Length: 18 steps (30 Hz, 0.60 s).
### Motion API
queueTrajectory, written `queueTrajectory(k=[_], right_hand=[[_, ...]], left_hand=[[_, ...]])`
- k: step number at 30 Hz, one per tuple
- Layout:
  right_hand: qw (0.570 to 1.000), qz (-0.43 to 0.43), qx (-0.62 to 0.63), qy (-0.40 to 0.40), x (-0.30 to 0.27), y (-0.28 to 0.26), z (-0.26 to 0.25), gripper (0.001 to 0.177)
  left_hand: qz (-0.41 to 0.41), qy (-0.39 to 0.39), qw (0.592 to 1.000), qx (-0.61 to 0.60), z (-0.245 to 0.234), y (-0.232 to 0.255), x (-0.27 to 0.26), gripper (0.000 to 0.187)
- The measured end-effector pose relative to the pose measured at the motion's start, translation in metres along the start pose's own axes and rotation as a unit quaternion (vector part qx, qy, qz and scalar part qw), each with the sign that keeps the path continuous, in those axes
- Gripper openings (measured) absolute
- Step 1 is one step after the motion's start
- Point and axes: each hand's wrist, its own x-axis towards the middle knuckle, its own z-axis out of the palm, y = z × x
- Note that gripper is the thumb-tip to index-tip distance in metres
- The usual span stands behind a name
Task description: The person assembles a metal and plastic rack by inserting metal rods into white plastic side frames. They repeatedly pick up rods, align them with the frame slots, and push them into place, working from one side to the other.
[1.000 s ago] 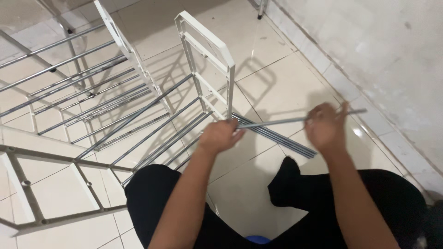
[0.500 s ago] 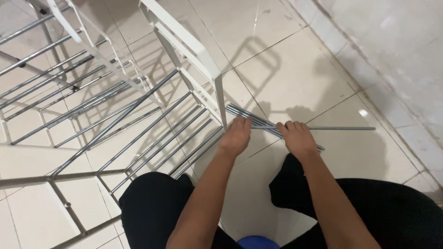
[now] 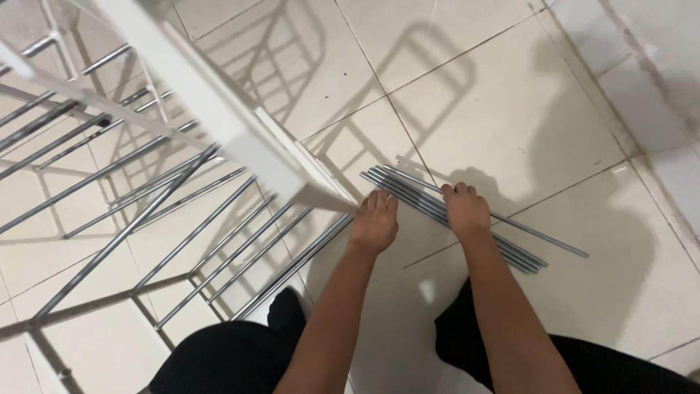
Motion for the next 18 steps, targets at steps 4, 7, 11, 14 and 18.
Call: queueTrajectory(k=[4, 7, 11, 14, 18], right_hand=[[0.999, 0.005, 0.037, -0.011, 0.021, -0.006, 0.012, 0.030], [0.998, 0.013, 0.061, -0.015, 0.028, -0.013, 0.021, 0.031], [0.996, 0.004, 0.085, 0.013, 0.032, -0.017, 0.034, 0.035], [0.997, -0.013, 0.074, 0.034, 0.031, -0.015, 0.042, 0.035], [0.996, -0.024, 0.065, 0.060, 0.031, -0.016, 0.037, 0.026]], left_hand=[[0.014, -0.026, 1.000, -0.006, 0.009, -0.014, 0.018, 0.029], [0.008, -0.051, 0.998, -0.020, 0.009, -0.027, 0.029, 0.034], [0.012, -0.044, 0.999, -0.014, 0.008, -0.035, 0.036, 0.030], [0.019, -0.022, 1.000, -0.012, 0.010, -0.034, 0.032, 0.032], [0.022, 0.008, 1.000, 0.000, 0.002, -0.028, 0.023, 0.027]])
